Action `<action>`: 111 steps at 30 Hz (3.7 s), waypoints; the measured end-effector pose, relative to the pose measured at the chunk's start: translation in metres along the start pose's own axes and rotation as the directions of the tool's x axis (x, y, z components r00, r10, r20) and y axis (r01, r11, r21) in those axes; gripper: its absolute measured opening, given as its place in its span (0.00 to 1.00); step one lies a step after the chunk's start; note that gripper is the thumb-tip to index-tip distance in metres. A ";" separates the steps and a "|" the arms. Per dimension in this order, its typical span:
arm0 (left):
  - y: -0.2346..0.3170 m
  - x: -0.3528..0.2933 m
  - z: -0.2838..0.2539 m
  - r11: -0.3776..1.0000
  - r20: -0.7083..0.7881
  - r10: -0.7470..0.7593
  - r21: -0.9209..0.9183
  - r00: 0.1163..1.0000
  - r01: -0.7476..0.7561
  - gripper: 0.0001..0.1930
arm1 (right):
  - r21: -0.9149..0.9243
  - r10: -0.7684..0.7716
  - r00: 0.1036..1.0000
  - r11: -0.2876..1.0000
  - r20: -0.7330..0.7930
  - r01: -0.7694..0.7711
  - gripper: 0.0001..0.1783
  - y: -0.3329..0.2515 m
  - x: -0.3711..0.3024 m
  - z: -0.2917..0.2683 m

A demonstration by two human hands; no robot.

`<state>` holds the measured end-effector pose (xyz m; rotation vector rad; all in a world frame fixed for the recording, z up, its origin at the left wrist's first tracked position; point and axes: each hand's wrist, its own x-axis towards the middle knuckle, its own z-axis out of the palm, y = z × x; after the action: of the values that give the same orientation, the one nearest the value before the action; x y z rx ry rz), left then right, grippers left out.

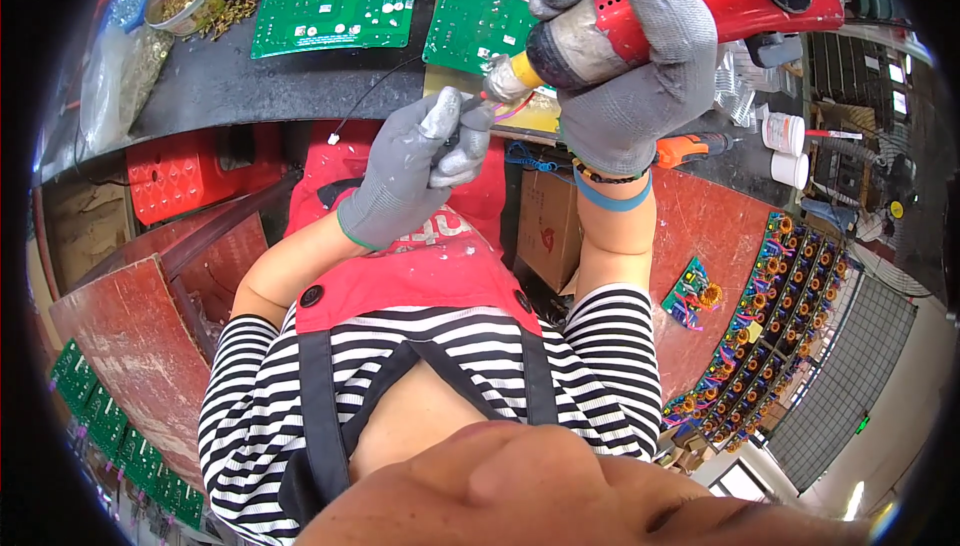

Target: The person assembles electronic components onto a circuit board, securing the parts with screws using an electric screwdriver.

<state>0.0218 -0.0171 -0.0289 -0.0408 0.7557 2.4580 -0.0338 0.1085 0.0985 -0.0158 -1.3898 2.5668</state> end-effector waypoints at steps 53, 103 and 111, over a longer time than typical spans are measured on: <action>0.023 0.020 -0.030 0.793 -0.397 0.236 0.606 0.887 0.061 0.12 | -0.319 -0.132 0.991 0.939 0.014 0.130 0.09 0.019 0.090 -0.053; 0.003 -0.016 -0.001 0.999 -0.113 -0.011 0.050 0.994 0.017 0.30 | 0.182 0.211 0.833 0.921 0.511 -0.345 0.16 0.046 0.009 -0.042; 0.011 -0.012 -0.013 0.958 0.052 -0.121 0.267 0.991 0.103 0.34 | -0.111 -0.038 0.893 0.989 0.449 0.098 0.17 0.026 0.016 -0.034</action>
<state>0.0243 -0.0377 -0.0322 0.0981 1.0157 2.2215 -0.0507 0.1265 0.0597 0.6294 -1.6716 2.5112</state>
